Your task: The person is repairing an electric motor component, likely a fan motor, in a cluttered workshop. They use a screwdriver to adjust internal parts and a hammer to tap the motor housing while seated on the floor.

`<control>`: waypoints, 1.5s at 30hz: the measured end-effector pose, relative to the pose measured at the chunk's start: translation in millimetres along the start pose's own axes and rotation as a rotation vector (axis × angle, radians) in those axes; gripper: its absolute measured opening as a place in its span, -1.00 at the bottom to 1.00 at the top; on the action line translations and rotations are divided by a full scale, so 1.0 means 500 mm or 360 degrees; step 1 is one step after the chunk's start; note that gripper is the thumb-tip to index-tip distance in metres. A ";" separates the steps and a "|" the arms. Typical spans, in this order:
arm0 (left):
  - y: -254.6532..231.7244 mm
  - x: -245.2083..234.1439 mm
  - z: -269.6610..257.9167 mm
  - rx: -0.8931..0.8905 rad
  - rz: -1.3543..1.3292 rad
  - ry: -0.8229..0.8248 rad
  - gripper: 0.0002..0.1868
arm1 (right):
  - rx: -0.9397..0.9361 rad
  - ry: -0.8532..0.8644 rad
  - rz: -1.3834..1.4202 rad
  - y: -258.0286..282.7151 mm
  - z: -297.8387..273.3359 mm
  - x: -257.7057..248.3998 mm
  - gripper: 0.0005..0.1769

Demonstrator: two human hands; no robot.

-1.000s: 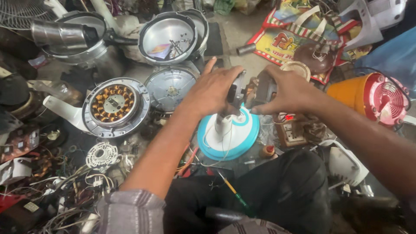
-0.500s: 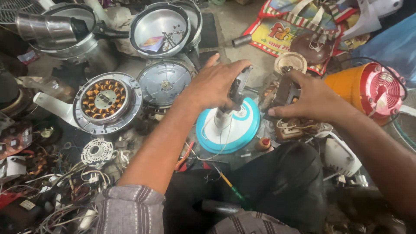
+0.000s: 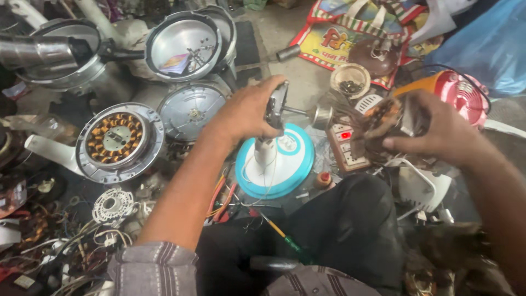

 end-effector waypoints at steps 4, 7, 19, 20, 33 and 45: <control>-0.002 0.000 -0.003 -0.0085 0.0097 0.0042 0.20 | -0.0241 0.0157 -0.0043 0.016 -0.068 0.087 0.22; -0.028 -0.013 -0.011 0.0124 0.0095 -0.0081 0.25 | -0.0342 0.0304 0.0143 0.038 -0.131 0.211 0.10; -0.118 0.312 -0.377 -0.0442 -0.0842 -0.0454 0.12 | -0.0161 0.0452 0.1084 0.107 -0.222 0.417 -0.01; -0.119 0.338 -0.389 -0.0502 -0.1095 -0.0510 0.10 | -0.0260 0.0356 0.0940 0.122 -0.225 0.418 0.00; -0.127 0.316 -0.299 -0.0799 -0.1034 -0.0071 0.08 | -0.0663 -0.0187 0.0431 0.199 -0.273 0.359 0.10; -0.310 0.382 -0.208 -0.0080 -0.0674 0.0220 -0.09 | -0.0392 -0.0396 0.0516 0.052 -0.134 0.078 -0.37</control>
Point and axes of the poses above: each hand's wrist, its own z-axis towards the middle knuckle, its own x-axis out of the palm, y = z × x, the point moved 7 cm from there along z, towards the middle knuckle, and after that the axes turned 5 degrees about x, right-handed, at the moved point
